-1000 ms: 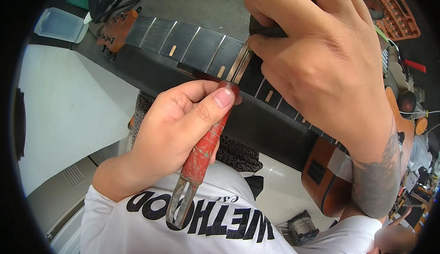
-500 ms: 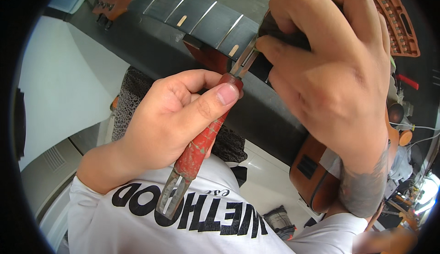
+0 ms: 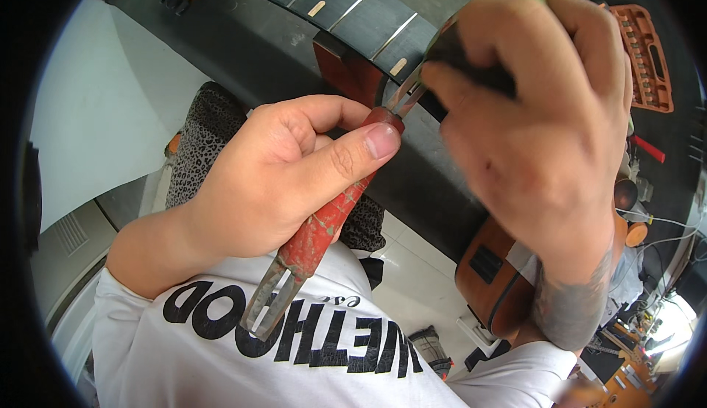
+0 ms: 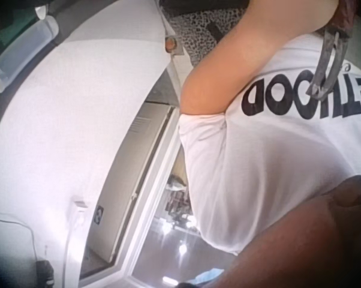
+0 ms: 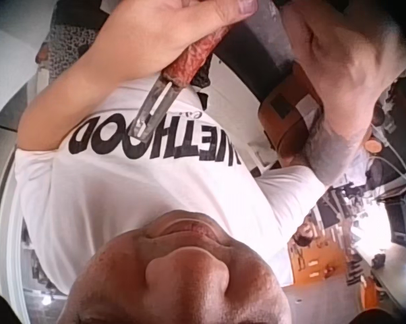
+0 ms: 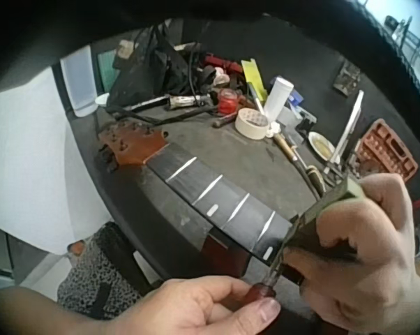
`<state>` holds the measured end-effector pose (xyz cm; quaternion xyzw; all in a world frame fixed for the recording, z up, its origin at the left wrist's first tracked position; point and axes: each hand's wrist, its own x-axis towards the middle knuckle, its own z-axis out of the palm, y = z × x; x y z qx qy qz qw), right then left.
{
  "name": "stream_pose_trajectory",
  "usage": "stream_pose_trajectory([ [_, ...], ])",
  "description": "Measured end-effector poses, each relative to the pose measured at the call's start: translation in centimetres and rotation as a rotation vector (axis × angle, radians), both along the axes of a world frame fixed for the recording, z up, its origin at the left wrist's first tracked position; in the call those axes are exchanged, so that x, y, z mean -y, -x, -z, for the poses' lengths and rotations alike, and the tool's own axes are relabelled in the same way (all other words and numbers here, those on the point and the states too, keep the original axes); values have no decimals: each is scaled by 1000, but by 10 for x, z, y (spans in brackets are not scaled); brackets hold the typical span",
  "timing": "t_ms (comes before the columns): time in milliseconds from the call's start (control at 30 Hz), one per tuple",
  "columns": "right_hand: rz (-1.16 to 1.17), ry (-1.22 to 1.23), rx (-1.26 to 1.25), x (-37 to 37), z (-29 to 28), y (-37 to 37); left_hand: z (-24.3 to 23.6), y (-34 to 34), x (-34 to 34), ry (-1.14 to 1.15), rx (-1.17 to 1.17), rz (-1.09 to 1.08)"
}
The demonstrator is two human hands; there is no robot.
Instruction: The person uses a metal fret rocker to hold down the strings on a guitar neck while filing the frets with a green abrasive file. They systematically move the file along the frets, applying pressure to smooth the metal edges.
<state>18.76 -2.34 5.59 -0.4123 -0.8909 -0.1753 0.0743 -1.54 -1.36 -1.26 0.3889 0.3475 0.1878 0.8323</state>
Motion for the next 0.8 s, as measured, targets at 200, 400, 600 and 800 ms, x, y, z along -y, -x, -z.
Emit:
stream_pose_trajectory([
  [200, -6, 28, 0, 3, -2, 2, 1, 0, 1, -12, -30, -4],
  [400, 8, -26, 98, 3, -5, 9, 2, -1, 2, -22, -7, -21],
  [600, -34, -13, 110, 2, -7, 10, 2, -1, 3, -29, -30, -35],
  [800, -55, -26, 101, 1, -6, 6, -1, -3, 3, -26, -42, -29],
])
